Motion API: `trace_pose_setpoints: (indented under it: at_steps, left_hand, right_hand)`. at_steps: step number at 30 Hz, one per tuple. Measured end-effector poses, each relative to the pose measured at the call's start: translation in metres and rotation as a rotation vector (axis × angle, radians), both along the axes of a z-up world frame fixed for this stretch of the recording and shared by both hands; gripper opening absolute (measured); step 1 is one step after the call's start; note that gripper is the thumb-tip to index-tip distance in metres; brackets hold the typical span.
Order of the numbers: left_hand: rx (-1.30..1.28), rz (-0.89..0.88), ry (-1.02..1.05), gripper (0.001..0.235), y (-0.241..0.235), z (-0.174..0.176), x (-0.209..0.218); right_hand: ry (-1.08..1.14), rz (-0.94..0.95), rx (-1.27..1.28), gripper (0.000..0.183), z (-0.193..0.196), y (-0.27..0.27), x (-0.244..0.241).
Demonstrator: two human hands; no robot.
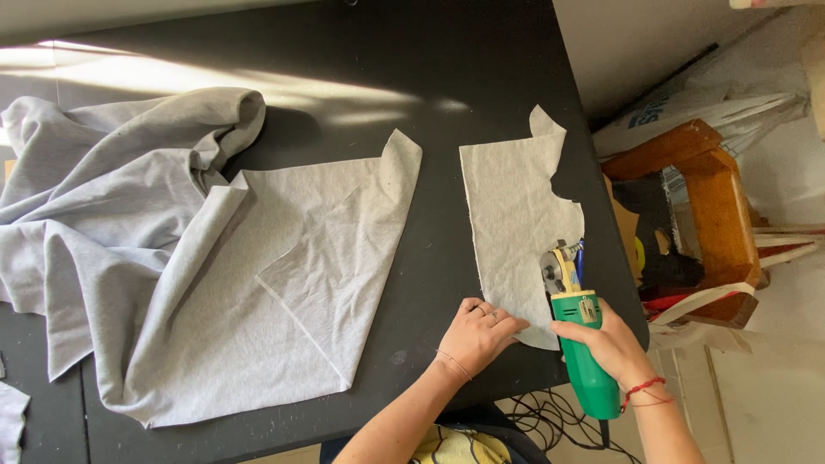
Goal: Marking and cutting fabric pieces using templates and an electric rotary cutter
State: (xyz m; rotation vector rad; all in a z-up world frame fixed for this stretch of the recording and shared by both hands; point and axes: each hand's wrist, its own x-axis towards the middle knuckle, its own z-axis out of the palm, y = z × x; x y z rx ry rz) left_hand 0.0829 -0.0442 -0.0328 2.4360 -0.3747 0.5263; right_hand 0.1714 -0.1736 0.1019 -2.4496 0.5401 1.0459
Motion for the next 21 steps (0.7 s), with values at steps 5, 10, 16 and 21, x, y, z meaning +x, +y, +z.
trace_pose_setpoints:
  at_steps: [5, 10, 16, 21]
  left_hand:
    - [-0.099, 0.044, -0.039, 0.019, -0.007, -0.015, 0.000]
    - [-0.014, -0.004, 0.002, 0.023, -0.001, -0.007, -0.001]
    - [-0.019, -0.004, 0.019, 0.023, 0.000, -0.006, -0.001]
    - [-0.026, 0.001, 0.010, 0.023, 0.000, -0.005, -0.001]
  right_hand:
    - [-0.130, -0.081, 0.360, 0.048, -0.010, -0.002, 0.015]
    - [-0.007, -0.192, 0.247, 0.038, 0.018, 0.038, 0.029]
    - [-0.046, -0.169, 0.286, 0.041, 0.017, 0.053, 0.051]
    - [-0.052, -0.171, 0.323, 0.035, 0.018, 0.065, 0.066]
